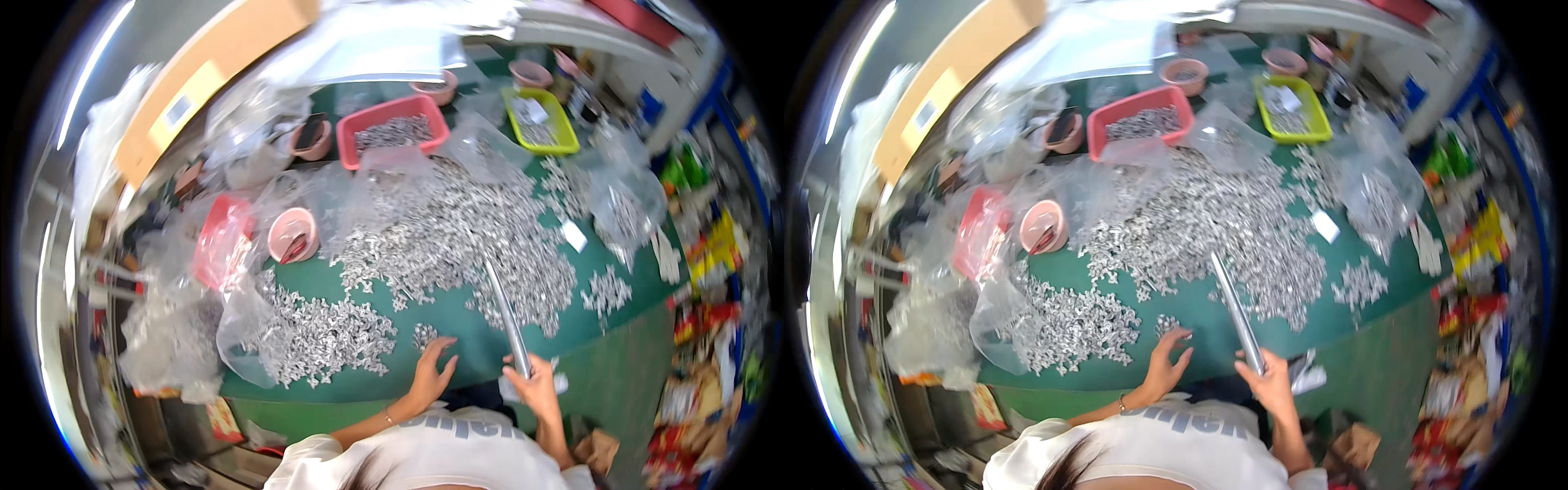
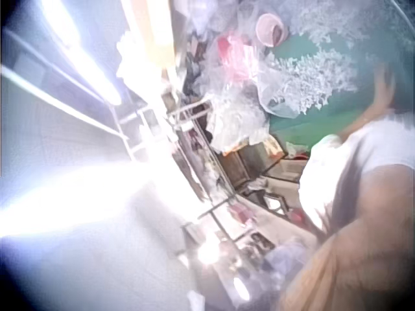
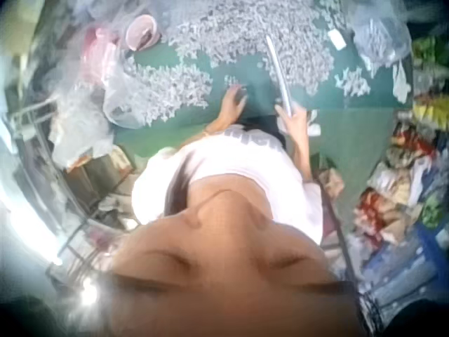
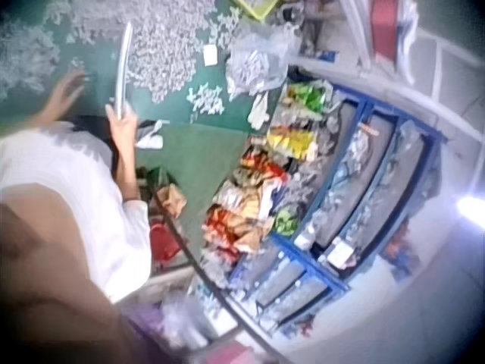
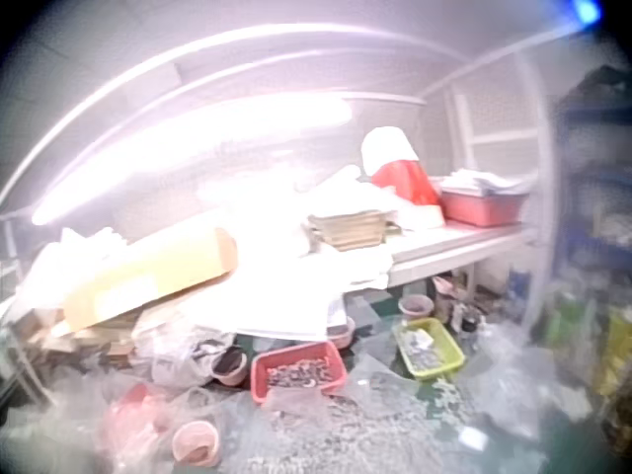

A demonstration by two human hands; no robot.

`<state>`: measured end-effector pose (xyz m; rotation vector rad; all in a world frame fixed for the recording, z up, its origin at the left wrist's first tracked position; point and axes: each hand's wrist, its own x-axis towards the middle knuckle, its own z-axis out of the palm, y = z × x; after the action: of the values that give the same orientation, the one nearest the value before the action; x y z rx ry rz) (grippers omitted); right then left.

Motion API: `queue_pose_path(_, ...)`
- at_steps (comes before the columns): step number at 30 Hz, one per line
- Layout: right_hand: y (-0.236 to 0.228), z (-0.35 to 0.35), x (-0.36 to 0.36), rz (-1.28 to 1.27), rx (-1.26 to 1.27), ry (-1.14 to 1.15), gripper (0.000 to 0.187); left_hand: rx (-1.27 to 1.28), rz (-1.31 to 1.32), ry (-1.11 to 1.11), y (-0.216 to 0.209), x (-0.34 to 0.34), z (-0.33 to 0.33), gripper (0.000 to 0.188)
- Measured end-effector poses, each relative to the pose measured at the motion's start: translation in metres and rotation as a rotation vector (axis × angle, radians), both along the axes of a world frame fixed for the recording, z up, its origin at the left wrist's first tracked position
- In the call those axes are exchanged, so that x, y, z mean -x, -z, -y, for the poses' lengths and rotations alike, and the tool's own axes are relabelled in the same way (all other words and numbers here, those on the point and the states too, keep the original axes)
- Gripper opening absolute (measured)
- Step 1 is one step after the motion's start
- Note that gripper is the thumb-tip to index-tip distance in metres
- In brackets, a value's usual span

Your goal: The person picks up metal ring components from a table, slides them onto a tapered sizing tool one at a time, and then places them into a small bag.

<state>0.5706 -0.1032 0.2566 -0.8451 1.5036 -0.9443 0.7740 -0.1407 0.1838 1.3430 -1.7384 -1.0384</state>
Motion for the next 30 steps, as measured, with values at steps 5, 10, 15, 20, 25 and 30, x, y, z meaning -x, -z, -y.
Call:
queue_pose_path(5, -0.054, -0.003, -0.013, -0.181, 0.058, 0.119, 0.015, -0.374, -0.462, 0.255, -0.067, 0.021, 0.039, 0.034)
queue_pose_path(10, -0.087, -0.023, -0.016, -0.499, 0.067, 0.161, 0.016, -0.407, -0.795, 0.339, -0.119, 0.054, 0.049, 0.035)
queue_pose_path(15, -0.091, -0.054, -0.008, -0.728, 0.138, 0.316, 0.021, -0.52, -0.799, 0.375, -0.135, 0.084, 0.041, 0.028)
queue_pose_path(20, -0.097, -0.1, 0.026, -0.703, 0.056, 0.354, 0.035, -0.683, -0.756, 0.49, -0.128, 0.134, 0.012, 0.027)
queue_pose_path(25, -0.093, -0.17, 0.09, -0.563, -0.056, 0.441, 0.036, -0.821, -0.698, 0.618, -0.104, 0.212, -0.042, 0.024)
queue_pose_path(30, -0.076, -0.27, 0.161, -0.444, -0.04, 0.592, 0.032, -0.906, -0.64, 0.767, -0.089, 0.311, -0.132, 0.022)
